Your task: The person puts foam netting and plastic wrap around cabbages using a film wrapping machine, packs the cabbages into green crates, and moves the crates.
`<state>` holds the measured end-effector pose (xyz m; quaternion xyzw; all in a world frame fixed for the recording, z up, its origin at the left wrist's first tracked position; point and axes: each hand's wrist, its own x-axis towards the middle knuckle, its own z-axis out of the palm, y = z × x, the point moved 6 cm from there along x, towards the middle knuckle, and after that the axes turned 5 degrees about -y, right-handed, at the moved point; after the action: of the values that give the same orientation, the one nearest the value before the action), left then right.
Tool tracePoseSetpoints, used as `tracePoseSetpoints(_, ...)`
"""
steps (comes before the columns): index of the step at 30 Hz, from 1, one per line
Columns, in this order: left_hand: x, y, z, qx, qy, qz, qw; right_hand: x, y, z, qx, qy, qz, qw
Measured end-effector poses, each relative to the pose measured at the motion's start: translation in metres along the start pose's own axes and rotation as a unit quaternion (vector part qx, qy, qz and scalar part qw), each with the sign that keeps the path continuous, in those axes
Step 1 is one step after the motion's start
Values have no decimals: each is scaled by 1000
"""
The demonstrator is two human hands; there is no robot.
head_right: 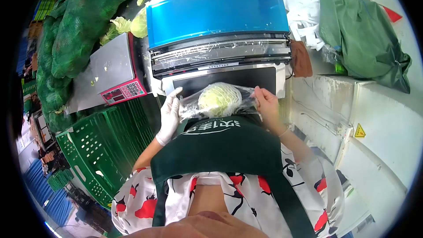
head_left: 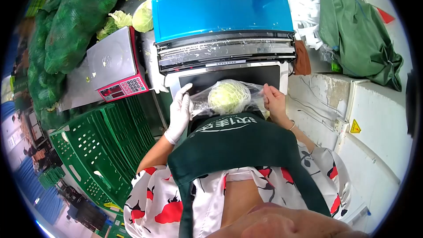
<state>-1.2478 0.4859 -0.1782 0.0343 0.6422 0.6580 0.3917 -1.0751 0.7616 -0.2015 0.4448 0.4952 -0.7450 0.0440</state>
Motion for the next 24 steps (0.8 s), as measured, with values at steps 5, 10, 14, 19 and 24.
tracePoseSetpoints(5,2,-132,3,144,-147,-182,961,41,128,-33,-336,-10,45,941)
tracePoseSetpoints(10,24,-132,55,458,-265,73,845,66,191,59,332,-370,147,855)
tracePoseSetpoints(14,18,-9,54,488,-159,346,786,18,53,131,381,-523,165,744)
tracePoseSetpoints(19,31,79,58,119,-56,186,974,9,12,159,139,-459,178,859)
tracePoseSetpoints(24,10,29,62,-170,-374,15,912,19,-31,130,-235,-119,-231,937)
